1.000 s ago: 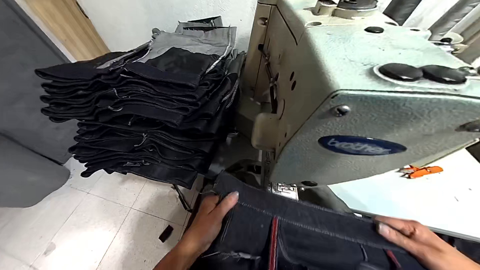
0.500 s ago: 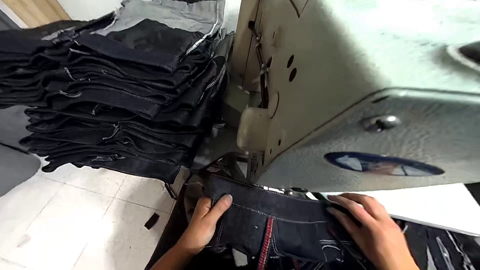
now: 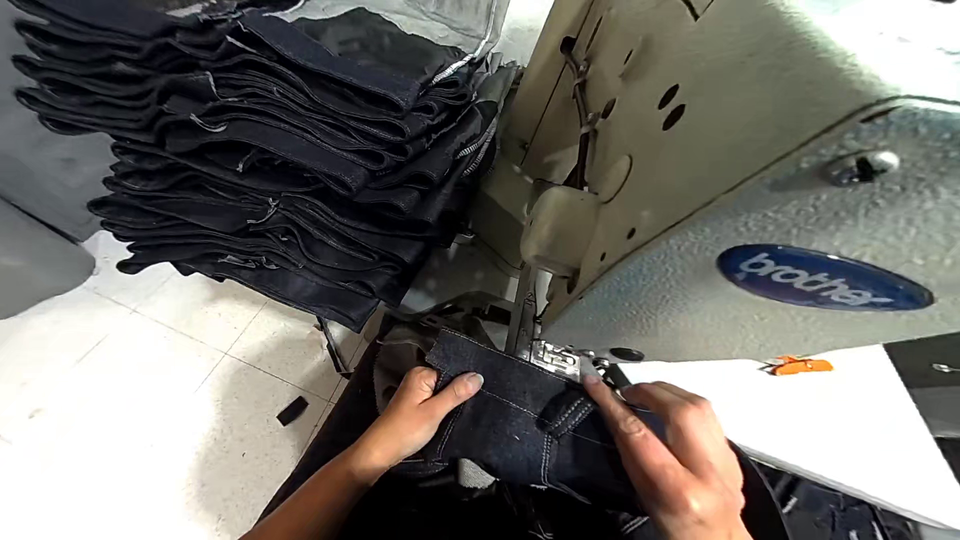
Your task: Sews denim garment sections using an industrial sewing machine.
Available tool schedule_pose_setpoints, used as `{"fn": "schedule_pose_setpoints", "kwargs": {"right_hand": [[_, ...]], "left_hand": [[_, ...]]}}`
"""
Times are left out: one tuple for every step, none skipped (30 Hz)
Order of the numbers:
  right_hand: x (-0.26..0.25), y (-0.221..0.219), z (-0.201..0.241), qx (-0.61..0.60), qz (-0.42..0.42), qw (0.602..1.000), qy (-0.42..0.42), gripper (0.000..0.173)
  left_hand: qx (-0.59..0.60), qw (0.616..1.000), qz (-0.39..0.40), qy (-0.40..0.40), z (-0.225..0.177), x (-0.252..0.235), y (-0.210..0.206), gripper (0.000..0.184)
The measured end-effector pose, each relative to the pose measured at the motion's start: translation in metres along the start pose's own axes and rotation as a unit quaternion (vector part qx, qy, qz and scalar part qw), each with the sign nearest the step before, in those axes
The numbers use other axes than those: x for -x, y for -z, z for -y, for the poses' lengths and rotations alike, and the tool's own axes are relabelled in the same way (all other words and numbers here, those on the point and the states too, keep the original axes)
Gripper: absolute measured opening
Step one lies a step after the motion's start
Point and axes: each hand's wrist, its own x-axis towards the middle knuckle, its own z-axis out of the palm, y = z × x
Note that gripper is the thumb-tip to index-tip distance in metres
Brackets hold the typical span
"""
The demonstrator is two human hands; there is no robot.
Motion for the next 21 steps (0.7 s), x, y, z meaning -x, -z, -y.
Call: {"fn": "schedule_pose_setpoints", "kwargs": {"right_hand": [[-0.003, -0.002, 0.000, -0.009, 0.000, 1.000, 0.009, 0.022], [-0.005, -0.003, 0.003, -0.023, 0.004, 1.000, 0.008, 0.021], [-0.009, -0.002, 0.007, -0.046, 0.014, 0.999, -0.008, 0.019], [-0.012, 0.000, 0.012, -0.082, 0.029, 0.995, -0.040, 0.018], [-0.015, 0.001, 0.016, -0.134, 0.051, 0.986, -0.085, 0.018], [-0.017, 0.002, 0.018, -0.200, 0.078, 0.967, -0.136, 0.020], [-0.018, 0.002, 0.016, -0.268, 0.107, 0.940, -0.184, 0.022], [-0.017, 0.000, 0.013, -0.319, 0.129, 0.912, -0.222, 0.022], [-0.016, -0.003, 0.009, -0.347, 0.142, 0.894, -0.247, 0.022], [-0.017, -0.005, 0.006, -0.352, 0.149, 0.888, -0.256, 0.022], [-0.017, -0.005, 0.004, -0.341, 0.156, 0.892, -0.251, 0.022], [-0.018, -0.006, 0.002, -0.330, 0.159, 0.899, -0.241, 0.021], [-0.019, -0.007, 0.000, -0.318, 0.157, 0.906, -0.230, 0.020], [-0.020, -0.007, -0.001, -0.294, 0.150, 0.918, -0.221, 0.019], [-0.021, -0.008, -0.001, -0.259, 0.137, 0.932, -0.213, 0.019], [-0.020, -0.009, 0.000, -0.223, 0.118, 0.945, -0.206, 0.018], [-0.020, -0.011, 0.001, -0.197, 0.099, 0.954, -0.202, 0.016], [-0.019, -0.013, 0.002, -0.178, 0.079, 0.960, -0.199, 0.015], [-0.019, -0.015, 0.002, -0.167, 0.065, 0.965, -0.193, 0.015], [-0.019, -0.017, 0.003, -0.159, 0.054, 0.968, -0.188, 0.014], [-0.019, -0.017, 0.004, -0.156, 0.046, 0.970, -0.183, 0.015]], "left_hand": [[-0.001, 1.000, -0.002, 0.001, 0.000, 0.000, 0.000, 0.020], [-0.004, 1.000, -0.002, 0.002, -0.001, -0.001, 0.000, 0.021], [-0.007, 1.000, -0.001, 0.003, 0.000, -0.001, 0.001, 0.021], [-0.012, 1.000, -0.001, 0.006, 0.000, -0.002, 0.001, 0.022], [-0.017, 1.000, -0.002, 0.010, 0.000, -0.002, 0.001, 0.023], [-0.022, 1.000, -0.003, 0.015, 0.000, -0.003, 0.001, 0.024], [-0.028, 0.999, -0.003, 0.020, 0.000, -0.003, 0.002, 0.026], [-0.037, 0.999, 0.000, 0.025, 0.000, -0.003, 0.003, 0.028], [-0.049, 0.998, 0.008, 0.029, -0.001, -0.004, 0.005, 0.029], [-0.067, 0.997, 0.017, 0.033, -0.002, -0.005, 0.008, 0.031], [-0.099, 0.994, 0.020, 0.042, -0.004, -0.005, 0.011, 0.034], [-0.150, 0.987, 0.010, 0.053, -0.008, -0.006, 0.014, 0.038], [-0.214, 0.975, -0.017, 0.061, -0.013, -0.005, 0.015, 0.042], [-0.288, 0.955, -0.058, 0.048, -0.022, -0.004, 0.016, 0.046], [-0.367, 0.925, -0.095, 0.003, -0.032, -0.003, 0.015, 0.058], [-0.441, 0.885, -0.135, -0.067, -0.039, -0.003, 0.012, 0.070], [-0.486, 0.846, -0.168, -0.145, -0.044, -0.004, 0.009, 0.076], [-0.491, 0.831, -0.168, -0.201, -0.051, -0.002, 0.002, 0.070], [-0.456, 0.855, -0.124, -0.214, -0.058, 0.002, -0.007, 0.057], [-0.385, 0.904, -0.044, -0.179, -0.064, 0.007, -0.019, 0.044], [-0.290, 0.949, 0.047, -0.115, -0.068, 0.010, -0.029, 0.037]]}}
